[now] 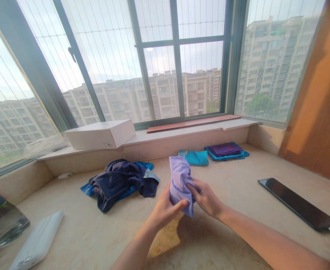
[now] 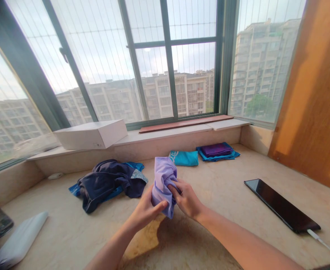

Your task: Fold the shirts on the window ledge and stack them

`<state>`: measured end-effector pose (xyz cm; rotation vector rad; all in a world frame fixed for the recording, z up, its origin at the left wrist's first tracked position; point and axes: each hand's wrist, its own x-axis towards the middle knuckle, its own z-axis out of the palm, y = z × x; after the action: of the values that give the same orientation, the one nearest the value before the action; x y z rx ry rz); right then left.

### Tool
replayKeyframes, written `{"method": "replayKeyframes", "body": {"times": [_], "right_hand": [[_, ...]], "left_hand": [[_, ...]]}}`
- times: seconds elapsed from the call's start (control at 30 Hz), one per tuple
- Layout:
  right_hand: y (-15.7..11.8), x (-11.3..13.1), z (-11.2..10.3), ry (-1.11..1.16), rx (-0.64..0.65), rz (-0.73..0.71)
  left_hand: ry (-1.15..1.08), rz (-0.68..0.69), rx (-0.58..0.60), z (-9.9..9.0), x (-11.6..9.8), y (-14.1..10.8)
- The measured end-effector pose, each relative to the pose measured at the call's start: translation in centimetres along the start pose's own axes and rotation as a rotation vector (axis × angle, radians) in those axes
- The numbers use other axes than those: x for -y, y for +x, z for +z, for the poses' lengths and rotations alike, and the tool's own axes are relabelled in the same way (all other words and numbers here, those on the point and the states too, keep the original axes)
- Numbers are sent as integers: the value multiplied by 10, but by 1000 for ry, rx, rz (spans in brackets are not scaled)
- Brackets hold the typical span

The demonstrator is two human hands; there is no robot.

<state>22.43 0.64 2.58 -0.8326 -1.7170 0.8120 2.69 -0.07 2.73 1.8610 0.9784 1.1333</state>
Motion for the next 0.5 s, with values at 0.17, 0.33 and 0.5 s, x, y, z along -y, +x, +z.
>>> {"method": "replayKeyframes", "body": {"times": [0.17,0.33,0.5], "right_hand": [[-2,5,-4,-104,63,-136],[4,-3,-19,-213,-105,-179],[15,-10,-28,-281,-328,-149]], "left_hand": [[97,-13,-82,-2,8,3],[102,-5,-146,-3,14,7],[-293,-137,-332,3,15,6]]}}
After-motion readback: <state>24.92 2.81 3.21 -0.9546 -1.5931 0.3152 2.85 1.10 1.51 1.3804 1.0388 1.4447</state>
